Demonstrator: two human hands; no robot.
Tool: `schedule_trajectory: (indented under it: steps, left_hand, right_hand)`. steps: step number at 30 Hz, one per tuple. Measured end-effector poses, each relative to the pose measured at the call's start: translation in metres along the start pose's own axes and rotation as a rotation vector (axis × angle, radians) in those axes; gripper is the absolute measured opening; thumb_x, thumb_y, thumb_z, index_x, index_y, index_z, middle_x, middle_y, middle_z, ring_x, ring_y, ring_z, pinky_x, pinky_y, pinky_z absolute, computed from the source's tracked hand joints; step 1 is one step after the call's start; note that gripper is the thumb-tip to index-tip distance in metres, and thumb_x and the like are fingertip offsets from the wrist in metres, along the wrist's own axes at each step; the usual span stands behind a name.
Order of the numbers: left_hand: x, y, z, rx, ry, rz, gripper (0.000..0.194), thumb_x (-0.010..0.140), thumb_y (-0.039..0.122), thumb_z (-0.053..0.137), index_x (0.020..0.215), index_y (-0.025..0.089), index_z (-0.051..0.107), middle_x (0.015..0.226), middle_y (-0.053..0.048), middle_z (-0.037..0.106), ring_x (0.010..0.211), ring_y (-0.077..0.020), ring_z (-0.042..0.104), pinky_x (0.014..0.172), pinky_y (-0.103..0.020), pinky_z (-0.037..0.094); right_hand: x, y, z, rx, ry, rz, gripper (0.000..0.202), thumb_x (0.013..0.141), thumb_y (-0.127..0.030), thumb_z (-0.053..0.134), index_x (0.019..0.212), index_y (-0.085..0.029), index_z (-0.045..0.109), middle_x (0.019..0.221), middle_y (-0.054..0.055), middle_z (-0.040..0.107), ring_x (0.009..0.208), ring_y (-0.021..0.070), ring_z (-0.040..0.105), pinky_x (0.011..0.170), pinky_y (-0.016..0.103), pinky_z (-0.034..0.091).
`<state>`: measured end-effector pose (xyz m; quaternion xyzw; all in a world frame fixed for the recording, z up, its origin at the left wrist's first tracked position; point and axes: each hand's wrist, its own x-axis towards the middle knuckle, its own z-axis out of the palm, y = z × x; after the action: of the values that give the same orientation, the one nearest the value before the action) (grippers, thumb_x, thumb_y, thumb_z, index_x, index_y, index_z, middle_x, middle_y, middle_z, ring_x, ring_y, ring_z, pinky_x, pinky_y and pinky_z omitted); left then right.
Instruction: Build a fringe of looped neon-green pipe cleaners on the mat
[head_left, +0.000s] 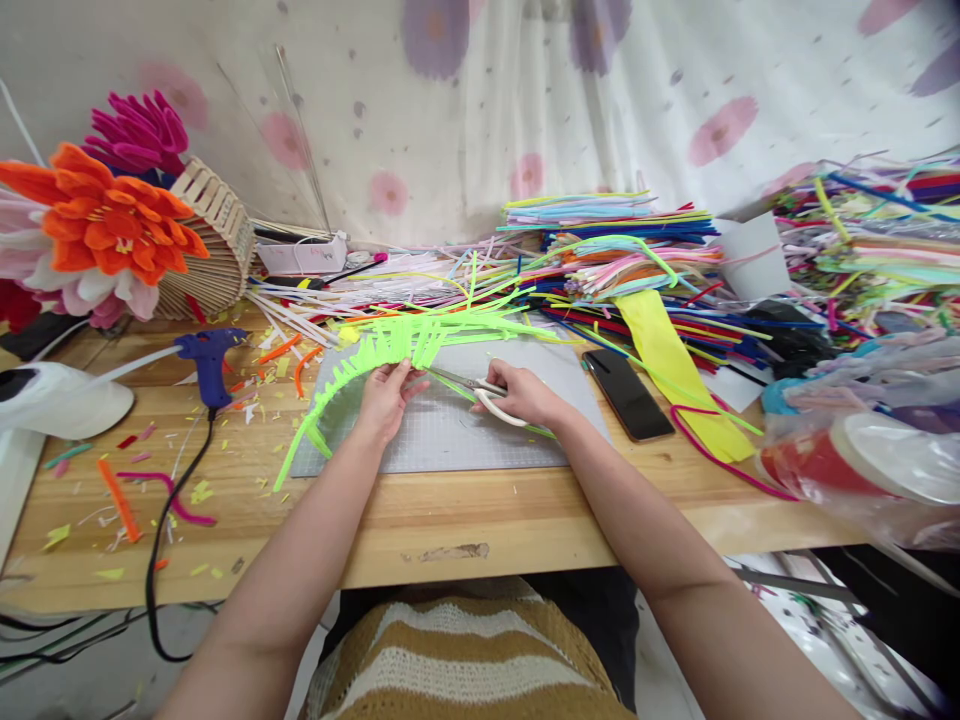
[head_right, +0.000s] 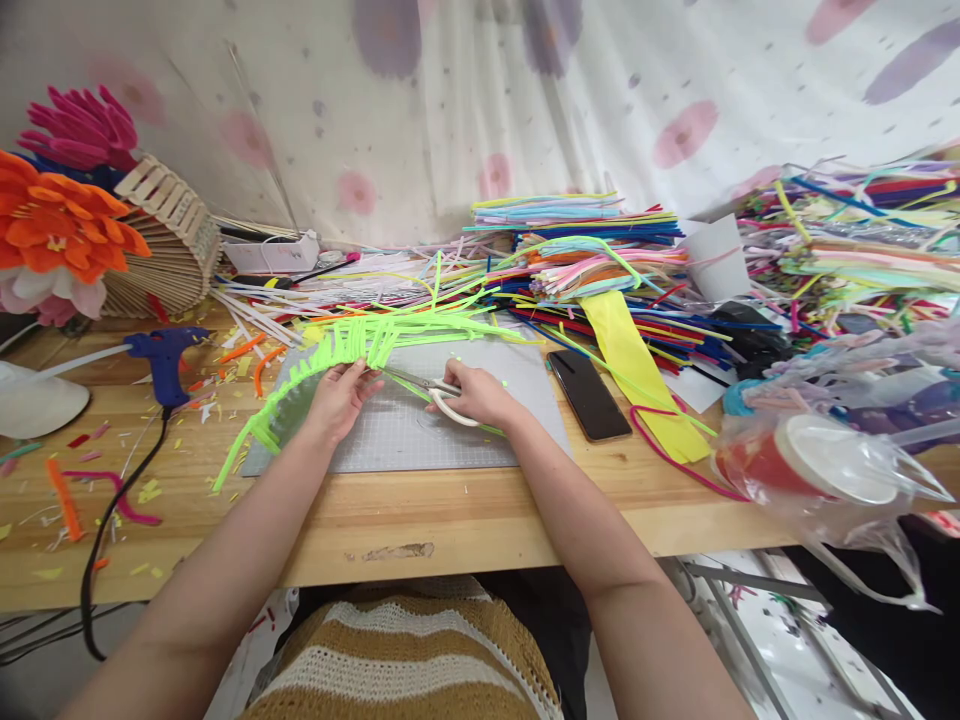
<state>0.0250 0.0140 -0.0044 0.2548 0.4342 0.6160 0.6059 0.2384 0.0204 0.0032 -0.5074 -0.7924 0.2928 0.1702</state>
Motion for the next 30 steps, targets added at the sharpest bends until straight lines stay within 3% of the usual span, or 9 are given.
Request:
schedule_trajectory:
  steps: [22,30]
  left_hand:
    - [0.0016,0.0035,0.0006,0.045,-0.005,-0.033,0.016,0.065,0.021,0.068,0.077,0.013,0.060,0.072,-0.001,0.063,0.063,-0.0115,0.063,0.067,-0.028,0.052]
    - [0.0017,0.0020,-0.0005,0.016,-0.023,-0.038,0.015,0.065,0.021,0.067,0.076,0.014,0.062,0.077,-0.002,0.066,0.070,-0.0115,0.062,0.065,-0.024,0.051]
  right_hand:
    - [0.0005,-0.0034,-0.0028,-0.117,0.069,0.048,0.032,0.065,-0.048,0.059,0.074,-0.021,0.044,0.067,-0.001,0.058,0.057,0.0118,0.047,0.053,0.022,0.027]
    - [0.0007,-0.0005,-0.0005,-0.099,0.060,-0.015,0.032,0.067,-0.049,0.057,0.069,-0.021,0.041,0.063,-0.003,0.053,0.055,0.0103,0.042,0.052,0.021,0.026]
